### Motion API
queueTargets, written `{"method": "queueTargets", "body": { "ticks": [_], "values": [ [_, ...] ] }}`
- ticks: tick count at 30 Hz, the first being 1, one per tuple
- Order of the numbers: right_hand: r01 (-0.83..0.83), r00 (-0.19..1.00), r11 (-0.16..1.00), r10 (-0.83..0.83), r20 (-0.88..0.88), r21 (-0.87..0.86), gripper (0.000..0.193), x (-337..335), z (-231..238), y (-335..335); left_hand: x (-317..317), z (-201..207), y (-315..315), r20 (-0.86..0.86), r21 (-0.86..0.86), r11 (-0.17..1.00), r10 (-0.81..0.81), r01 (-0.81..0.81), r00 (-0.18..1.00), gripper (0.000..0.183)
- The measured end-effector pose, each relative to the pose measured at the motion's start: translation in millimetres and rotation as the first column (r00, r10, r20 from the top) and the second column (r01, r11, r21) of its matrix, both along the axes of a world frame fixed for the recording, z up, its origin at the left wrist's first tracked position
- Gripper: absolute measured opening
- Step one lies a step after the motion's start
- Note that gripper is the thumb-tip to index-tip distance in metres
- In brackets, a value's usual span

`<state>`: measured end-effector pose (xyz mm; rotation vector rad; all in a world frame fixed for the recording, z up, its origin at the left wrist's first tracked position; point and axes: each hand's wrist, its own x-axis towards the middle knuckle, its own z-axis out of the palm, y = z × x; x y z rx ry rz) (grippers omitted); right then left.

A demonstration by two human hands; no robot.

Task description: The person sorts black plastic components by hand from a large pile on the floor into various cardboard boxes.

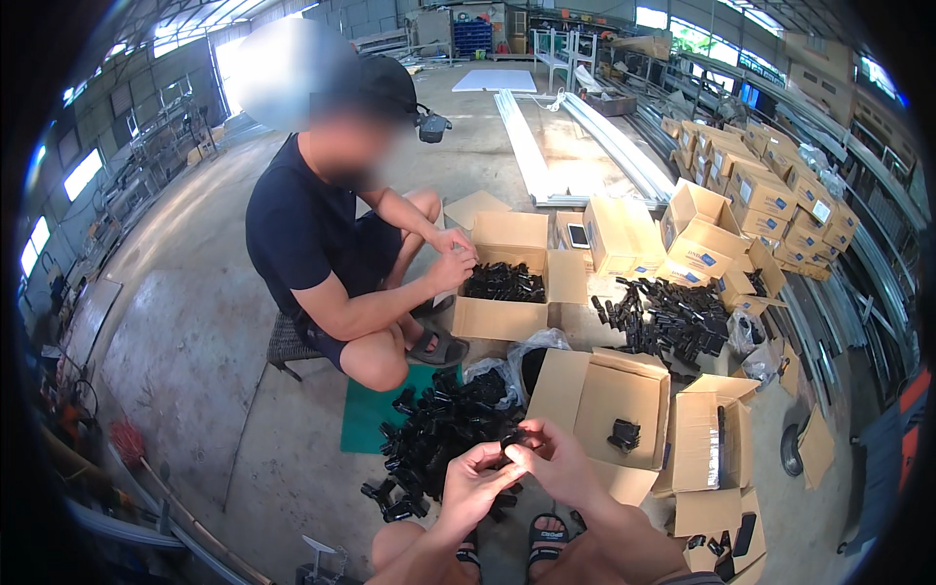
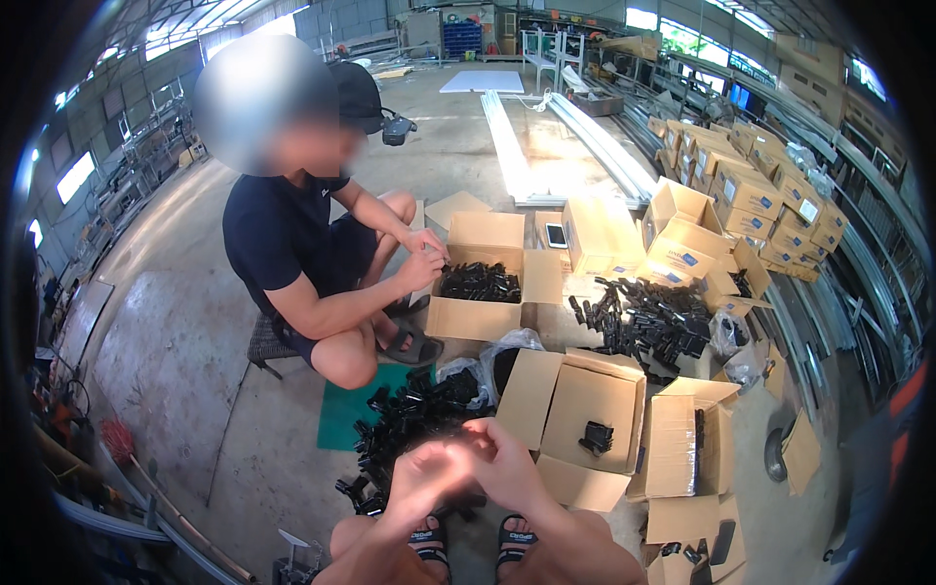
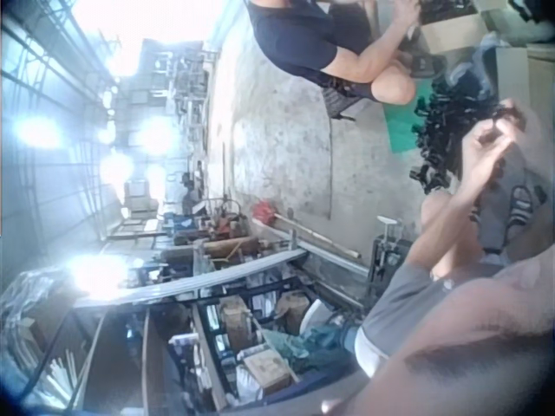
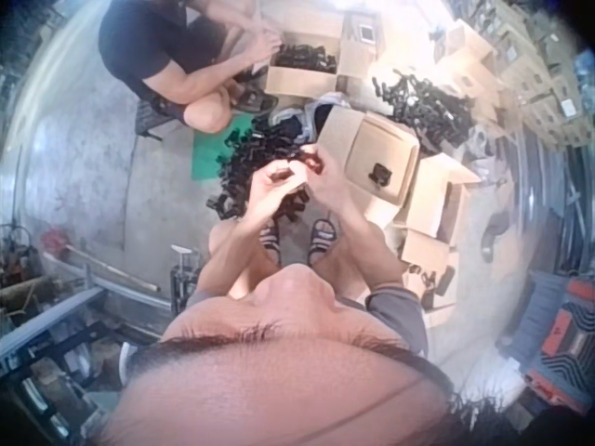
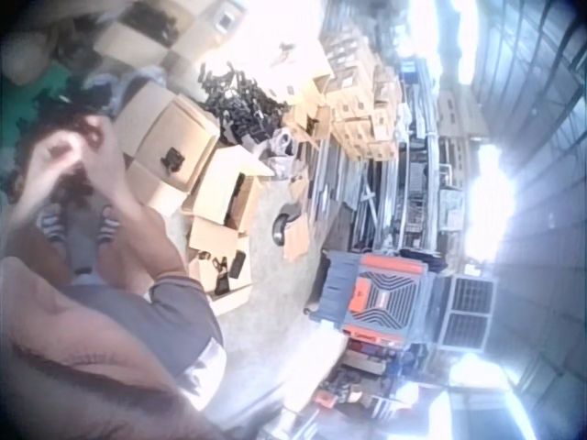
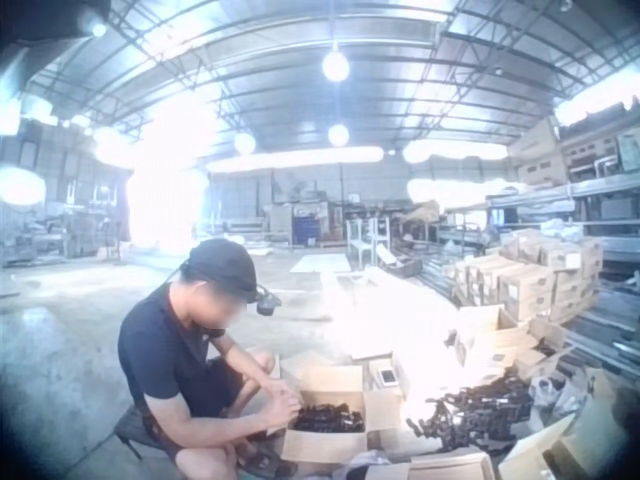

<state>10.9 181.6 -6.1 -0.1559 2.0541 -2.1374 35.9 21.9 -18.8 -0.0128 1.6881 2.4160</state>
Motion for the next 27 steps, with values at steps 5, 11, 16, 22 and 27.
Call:
{"method": "queueTargets", "body": {
  "ticks": [5,11,16,22,27],
  "values": [
    [-0.007,0.998,0.999,0.009,0.06,-0.034,0.027,-5.5,-9.1,19.4,-3.1,4.2,9.2,-0.025,0.012,0.999,-0.046,0.046,0.999,0.029],
    [0.247,0.871,0.82,0.045,0.489,-0.517,0.034,-11.5,8.3,14.5,-6.1,-3.9,3.7,0.142,-0.063,0.997,-0.033,0.042,0.989,0.025],
    [0.243,0.904,0.884,-0.057,0.423,-0.399,0.032,-9.5,-4.2,21.0,-9.9,-10.0,19.2,0.272,0.055,0.998,-0.049,0.036,0.961,0.044],
    [0.247,0.967,0.947,-0.228,0.112,-0.206,0.032,2.5,-14.4,-0.1,-3.9,1.4,8.2,0.102,0.091,0.996,-0.021,0.011,0.995,0.036],
    [0.079,0.987,0.99,-0.094,0.127,0.119,0.034,1.6,1.6,4.2,-2.2,2.6,14.2,-0.19,-0.206,0.977,0.007,-0.047,0.982,0.039]
  ]
}}
